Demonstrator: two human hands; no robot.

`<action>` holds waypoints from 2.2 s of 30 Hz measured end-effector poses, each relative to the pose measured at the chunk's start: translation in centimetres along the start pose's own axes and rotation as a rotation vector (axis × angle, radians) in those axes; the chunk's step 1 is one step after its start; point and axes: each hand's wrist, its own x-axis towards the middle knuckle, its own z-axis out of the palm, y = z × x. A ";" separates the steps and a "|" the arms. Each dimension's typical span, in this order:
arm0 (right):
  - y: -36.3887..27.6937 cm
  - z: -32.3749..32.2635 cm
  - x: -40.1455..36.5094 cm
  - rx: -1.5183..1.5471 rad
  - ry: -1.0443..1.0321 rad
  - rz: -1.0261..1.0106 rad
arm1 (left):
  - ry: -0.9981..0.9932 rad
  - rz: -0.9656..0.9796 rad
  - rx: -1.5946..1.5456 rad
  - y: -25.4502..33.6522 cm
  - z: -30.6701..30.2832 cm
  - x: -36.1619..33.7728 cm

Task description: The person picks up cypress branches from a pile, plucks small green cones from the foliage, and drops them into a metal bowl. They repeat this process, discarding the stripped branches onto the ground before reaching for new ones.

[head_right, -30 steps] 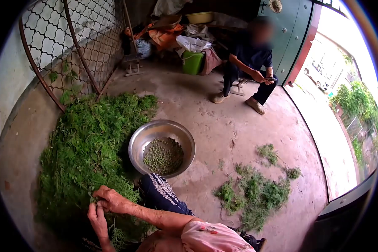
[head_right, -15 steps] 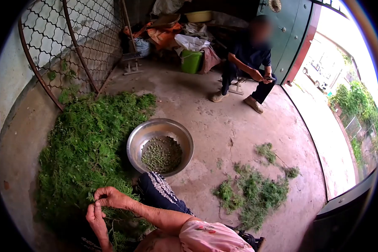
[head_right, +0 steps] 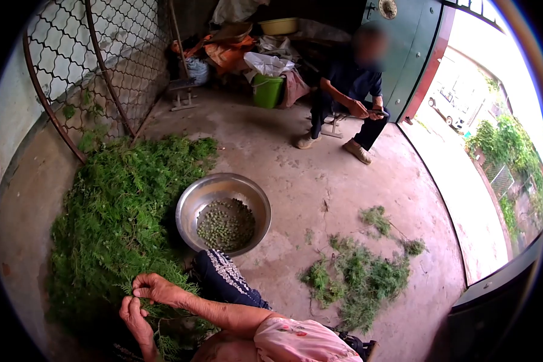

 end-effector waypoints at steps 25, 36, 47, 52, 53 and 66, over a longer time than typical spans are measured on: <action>1.2 -1.2 0.1 0.732 0.148 0.006 | 0.124 -0.092 0.098 1.6 1.5 0.6; -0.1 -0.9 -0.3 0.314 0.359 -0.024 | -0.117 -0.139 -0.074 0.6 -1.9 1.3; 0.7 1.6 0.1 0.291 0.209 0.062 | -0.137 -0.099 -0.216 0.1 -2.0 0.3; 0.9 0.9 0.7 0.682 0.110 0.138 | -0.048 -0.199 -0.522 -0.7 -2.4 0.2; 0.9 1.1 0.7 0.717 0.150 0.127 | -0.064 -0.186 -0.480 -1.0 -2.7 0.2; 1.9 3.1 1.3 0.622 0.248 -0.004 | 0.003 -0.114 -0.429 -1.1 -1.5 -0.5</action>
